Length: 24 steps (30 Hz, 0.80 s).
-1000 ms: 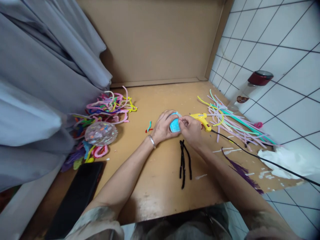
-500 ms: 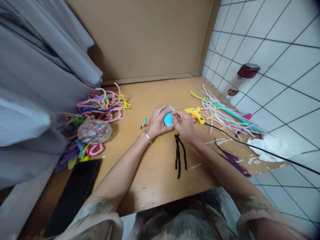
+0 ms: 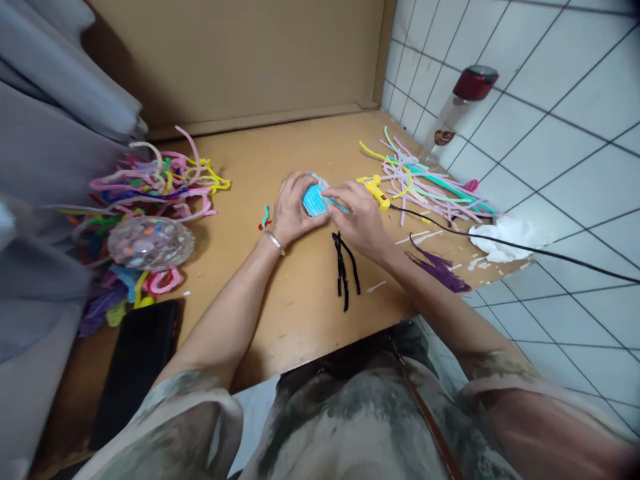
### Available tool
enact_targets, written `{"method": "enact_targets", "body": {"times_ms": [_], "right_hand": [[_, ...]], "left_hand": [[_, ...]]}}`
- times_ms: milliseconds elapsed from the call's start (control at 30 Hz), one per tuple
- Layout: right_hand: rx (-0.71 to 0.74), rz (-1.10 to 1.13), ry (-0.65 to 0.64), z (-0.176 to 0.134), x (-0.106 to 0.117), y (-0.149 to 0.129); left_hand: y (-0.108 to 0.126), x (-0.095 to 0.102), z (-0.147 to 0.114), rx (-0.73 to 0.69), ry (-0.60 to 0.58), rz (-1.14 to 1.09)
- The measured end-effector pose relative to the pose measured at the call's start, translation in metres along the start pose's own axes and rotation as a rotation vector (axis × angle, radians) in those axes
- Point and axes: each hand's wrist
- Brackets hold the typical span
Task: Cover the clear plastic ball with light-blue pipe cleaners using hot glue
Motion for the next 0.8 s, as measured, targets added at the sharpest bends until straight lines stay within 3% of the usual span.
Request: {"method": "enact_targets", "body": {"times_ms": [233,533,633,733,800], "right_hand": [[-0.094,0.473,-0.151,-0.009,0.027,-0.026],[-0.266,0.997,-0.416,-0.043,0.043,-0.026],[-0.332,1.058,-0.536,-0.056,0.061,-0.037],[-0.425,0.981,-0.748,-0.075,0.087,-0.05],[-0.481,0.87,-0.749,-0.096,0.097,-0.054]], "left_hand": [[-0.005,-0.002,0.001,0.0,0.014,-0.019],[-0.006,-0.004,-0.003,0.001,0.06,-0.045],[-0.007,-0.004,-0.005,-0.006,0.057,-0.053],[-0.007,-0.003,-0.005,-0.013,0.056,-0.075],[-0.007,-0.003,-0.005,-0.016,0.06,-0.082]]}}
Point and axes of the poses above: each hand's wrist, its own z-axis towards the middle knuckle, its own x-axis out of the back of the hand, y = z × x, and after that the axes turned 3 degrees about z, right-handed
